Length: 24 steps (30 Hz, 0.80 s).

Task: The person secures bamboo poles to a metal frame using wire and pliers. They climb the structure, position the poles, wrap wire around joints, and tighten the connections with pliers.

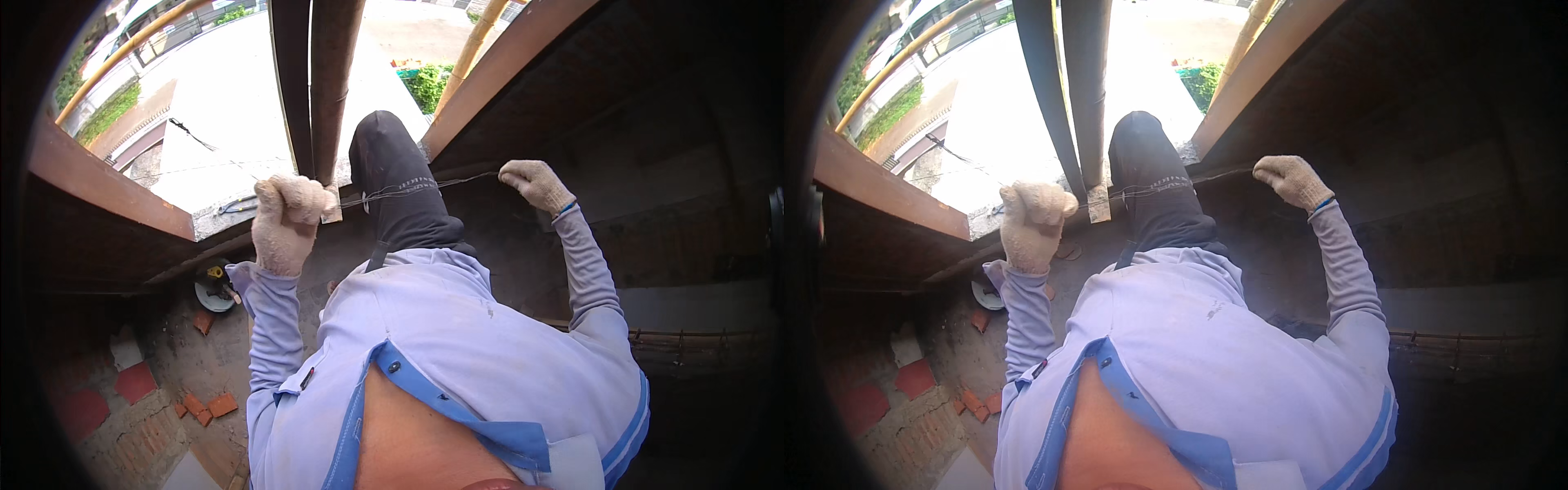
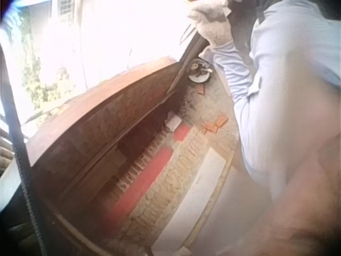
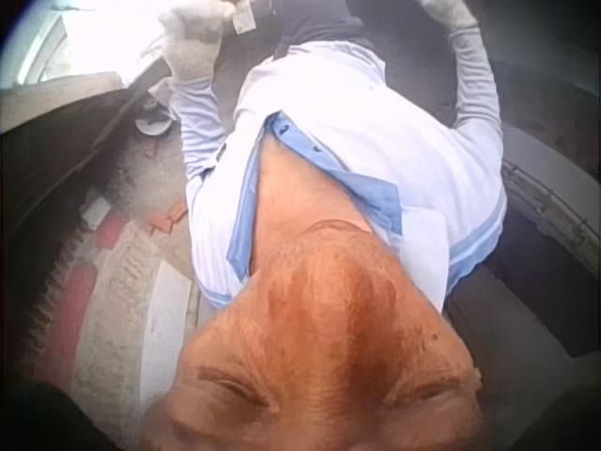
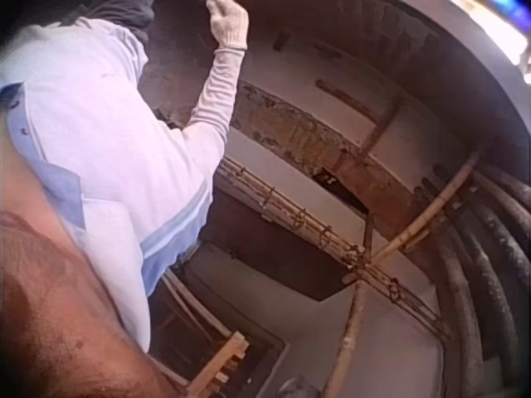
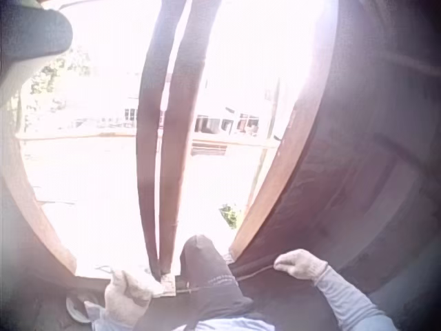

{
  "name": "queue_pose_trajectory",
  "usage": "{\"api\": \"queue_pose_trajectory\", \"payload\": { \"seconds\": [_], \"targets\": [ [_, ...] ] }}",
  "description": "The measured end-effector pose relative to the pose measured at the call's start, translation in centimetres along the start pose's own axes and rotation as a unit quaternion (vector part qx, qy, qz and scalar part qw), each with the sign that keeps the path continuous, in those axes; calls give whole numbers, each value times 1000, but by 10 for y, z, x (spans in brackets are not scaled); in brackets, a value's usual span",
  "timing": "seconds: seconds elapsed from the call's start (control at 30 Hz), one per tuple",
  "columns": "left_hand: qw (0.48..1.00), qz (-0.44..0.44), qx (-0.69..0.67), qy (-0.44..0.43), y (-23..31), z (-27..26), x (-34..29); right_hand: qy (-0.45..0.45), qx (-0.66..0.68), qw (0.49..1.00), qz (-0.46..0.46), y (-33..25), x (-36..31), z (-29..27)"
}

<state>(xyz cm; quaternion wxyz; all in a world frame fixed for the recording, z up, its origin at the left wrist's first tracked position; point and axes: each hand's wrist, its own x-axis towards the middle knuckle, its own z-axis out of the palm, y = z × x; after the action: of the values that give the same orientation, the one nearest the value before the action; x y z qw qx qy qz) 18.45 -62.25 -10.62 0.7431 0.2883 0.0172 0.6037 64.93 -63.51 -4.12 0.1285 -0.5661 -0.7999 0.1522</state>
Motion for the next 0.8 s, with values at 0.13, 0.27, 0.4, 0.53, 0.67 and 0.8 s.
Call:
{"api": "queue_pose_trajectory", "payload": {
  "seconds": [0.13,0.27,0.4,0.53,0.67,0.8],
  "targets": [
    [984,-65,91,-137,-73,38,9,312,-360,875,83,67,-6,-15],
    [998,52,-12,19,-5,9,33,356,-270,894,-39,33,54,15],
    [986,142,-54,-62,126,-28,21,57,-196,979,-12,-92,117,57],
    [945,317,-45,-60,240,-63,-10,-542,286,757,-227,-197,148,37],
    [947,313,-56,42,200,-79,-38,6,193,947,-258,-203,219,-9],
    [931,321,-117,132,114,-27,-62,204,-102,927,-299,-155,288,12]
  ]
}}
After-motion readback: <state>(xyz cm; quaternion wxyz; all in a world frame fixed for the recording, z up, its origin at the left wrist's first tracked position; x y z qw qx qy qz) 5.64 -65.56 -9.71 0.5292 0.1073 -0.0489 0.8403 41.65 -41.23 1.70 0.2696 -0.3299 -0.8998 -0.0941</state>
